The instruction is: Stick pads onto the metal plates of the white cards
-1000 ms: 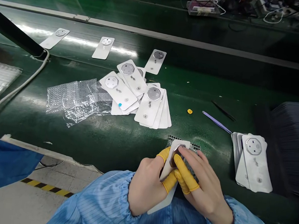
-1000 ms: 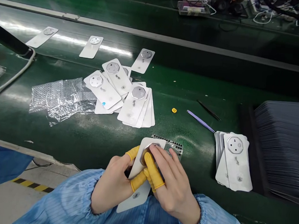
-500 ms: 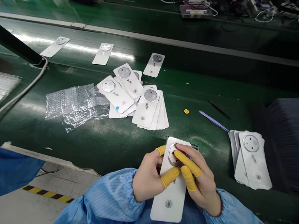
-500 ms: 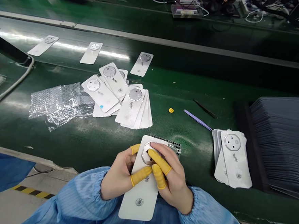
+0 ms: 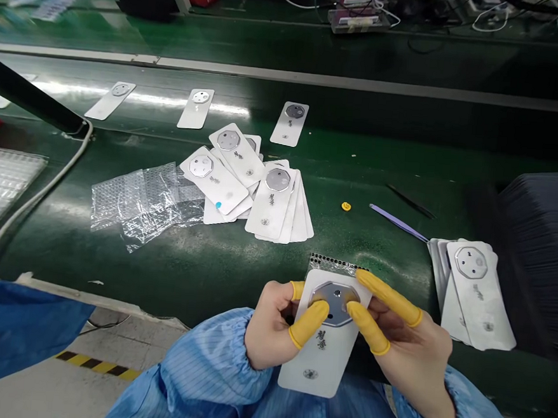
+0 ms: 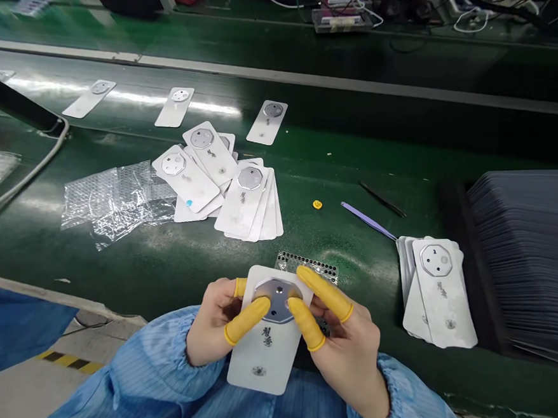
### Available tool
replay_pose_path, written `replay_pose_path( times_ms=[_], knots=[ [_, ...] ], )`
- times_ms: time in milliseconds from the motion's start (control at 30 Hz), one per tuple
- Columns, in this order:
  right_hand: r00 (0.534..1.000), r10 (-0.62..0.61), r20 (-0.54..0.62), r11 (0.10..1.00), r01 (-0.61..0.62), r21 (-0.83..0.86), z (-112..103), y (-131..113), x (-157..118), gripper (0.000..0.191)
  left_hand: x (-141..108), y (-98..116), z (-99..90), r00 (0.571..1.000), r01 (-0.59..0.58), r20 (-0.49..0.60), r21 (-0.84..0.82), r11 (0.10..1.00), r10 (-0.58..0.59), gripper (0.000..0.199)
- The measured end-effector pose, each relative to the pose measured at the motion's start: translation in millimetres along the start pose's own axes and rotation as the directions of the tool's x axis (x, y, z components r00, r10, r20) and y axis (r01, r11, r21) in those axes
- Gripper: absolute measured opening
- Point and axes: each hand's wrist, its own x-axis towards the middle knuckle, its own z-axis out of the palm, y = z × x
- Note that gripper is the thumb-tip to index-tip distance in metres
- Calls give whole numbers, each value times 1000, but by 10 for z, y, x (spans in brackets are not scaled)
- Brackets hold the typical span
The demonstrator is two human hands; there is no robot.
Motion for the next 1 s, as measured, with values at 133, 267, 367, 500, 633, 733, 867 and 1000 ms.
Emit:
replay_pose_path(
  times_ms=[133, 267, 367, 500, 633, 733, 867, 1000],
  knots=[
    [997, -67, 44, 997, 65, 32, -17, -47, -19, 56, -33, 33, 30, 1000, 7, -13, 12, 1000, -7, 36],
    [998, -41, 43, 998, 39, 44, -21, -15, -4, 52, -27, 59, 62, 993, 96, -68, 19, 995, -94, 43],
    [998, 23, 59, 998, -26, 60, -27, 29, 43, 49, -1, 56, 27, 990, 144, 7, -3, 990, -144, 38],
    [991, 15, 136, 987, -37, 158, -50, 12, 99, 45, 5, 38, -52, 976, 211, 61, -22, 977, -209, 33],
    [967, 109, 230, 967, -157, 203, -76, -41, 62, 37, 31, 12, -18, 973, 215, 77, 53, 975, -219, 42],
    [967, 153, 205, 977, -180, 119, -181, -39, 21, 33, 83, 43, 120, 966, 206, 118, 183, 961, -230, 47],
    [995, 98, 3, 993, -98, -66, -723, 90, 188, 28, 307, 276, 210, 962, 56, 211, 473, 879, -174, 49],
    [998, 37, -56, 924, -56, -379, -1627, 450, 586, 34, 916, 661, 15, 981, -162, 188, 707, 688, 39, 49]
  ],
)
